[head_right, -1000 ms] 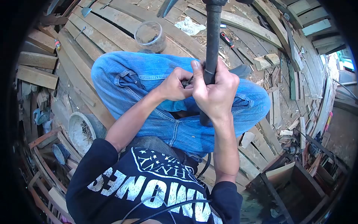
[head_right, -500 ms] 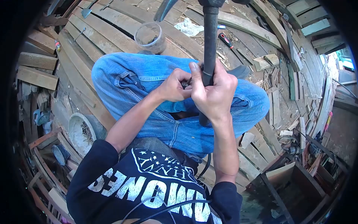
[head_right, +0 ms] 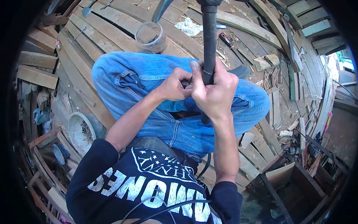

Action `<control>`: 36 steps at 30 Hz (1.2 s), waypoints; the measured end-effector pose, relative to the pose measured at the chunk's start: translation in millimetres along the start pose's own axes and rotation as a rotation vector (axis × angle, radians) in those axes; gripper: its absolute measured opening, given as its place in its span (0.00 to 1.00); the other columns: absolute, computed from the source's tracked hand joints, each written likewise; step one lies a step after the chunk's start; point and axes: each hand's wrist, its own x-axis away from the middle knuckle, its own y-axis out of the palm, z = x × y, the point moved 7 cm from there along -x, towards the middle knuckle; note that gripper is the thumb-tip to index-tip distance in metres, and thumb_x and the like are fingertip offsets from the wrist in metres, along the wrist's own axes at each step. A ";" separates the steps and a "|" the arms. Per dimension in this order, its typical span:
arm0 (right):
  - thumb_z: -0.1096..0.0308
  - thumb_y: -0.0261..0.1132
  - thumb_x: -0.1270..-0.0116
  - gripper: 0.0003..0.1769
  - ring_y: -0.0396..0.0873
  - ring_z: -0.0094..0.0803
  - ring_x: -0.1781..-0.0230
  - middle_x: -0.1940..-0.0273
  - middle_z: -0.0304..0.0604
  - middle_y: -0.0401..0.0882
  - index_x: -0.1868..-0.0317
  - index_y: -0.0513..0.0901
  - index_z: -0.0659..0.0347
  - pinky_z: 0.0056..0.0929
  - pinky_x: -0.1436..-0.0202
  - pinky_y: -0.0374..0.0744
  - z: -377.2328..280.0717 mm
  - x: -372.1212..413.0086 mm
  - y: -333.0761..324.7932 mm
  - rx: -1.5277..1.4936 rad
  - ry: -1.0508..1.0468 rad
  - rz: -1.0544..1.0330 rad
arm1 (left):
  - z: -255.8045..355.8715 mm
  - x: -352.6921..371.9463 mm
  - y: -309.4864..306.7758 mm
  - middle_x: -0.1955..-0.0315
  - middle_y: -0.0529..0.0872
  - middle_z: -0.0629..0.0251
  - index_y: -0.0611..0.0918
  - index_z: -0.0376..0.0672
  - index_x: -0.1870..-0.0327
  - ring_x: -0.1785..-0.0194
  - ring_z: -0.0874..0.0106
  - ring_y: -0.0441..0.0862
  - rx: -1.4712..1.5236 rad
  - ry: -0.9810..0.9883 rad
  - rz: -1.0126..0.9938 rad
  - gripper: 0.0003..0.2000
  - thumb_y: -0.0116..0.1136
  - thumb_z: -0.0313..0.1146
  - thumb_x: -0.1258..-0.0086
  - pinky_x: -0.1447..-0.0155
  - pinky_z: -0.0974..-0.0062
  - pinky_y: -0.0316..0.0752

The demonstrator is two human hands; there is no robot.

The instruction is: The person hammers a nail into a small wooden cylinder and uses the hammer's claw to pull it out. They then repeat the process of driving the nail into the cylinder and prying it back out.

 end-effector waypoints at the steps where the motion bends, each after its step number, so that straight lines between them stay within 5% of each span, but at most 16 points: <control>1: 0.73 0.68 0.43 0.07 0.72 0.20 0.87 0.88 0.38 0.70 0.72 0.77 0.64 0.22 0.83 0.67 -0.9 0.3 0.7 -0.018 -0.004 -0.003 | 0.2 0.0 0.3 0.89 0.65 0.77 0.69 0.40 0.85 0.80 0.87 0.59 0.000 0.000 0.000 0.14 0.64 0.28 0.46 0.78 0.81 0.56; 36: 0.72 0.68 0.43 0.07 0.72 0.23 0.88 0.88 0.39 0.70 0.72 0.77 0.64 0.24 0.83 0.67 -8.6 -2.3 -1.0 0.053 -0.058 0.021 | 0.6 0.4 -0.4 0.89 0.65 0.77 0.69 0.41 0.86 0.81 0.87 0.60 0.000 -0.030 -0.002 0.15 0.66 0.29 0.47 0.79 0.81 0.57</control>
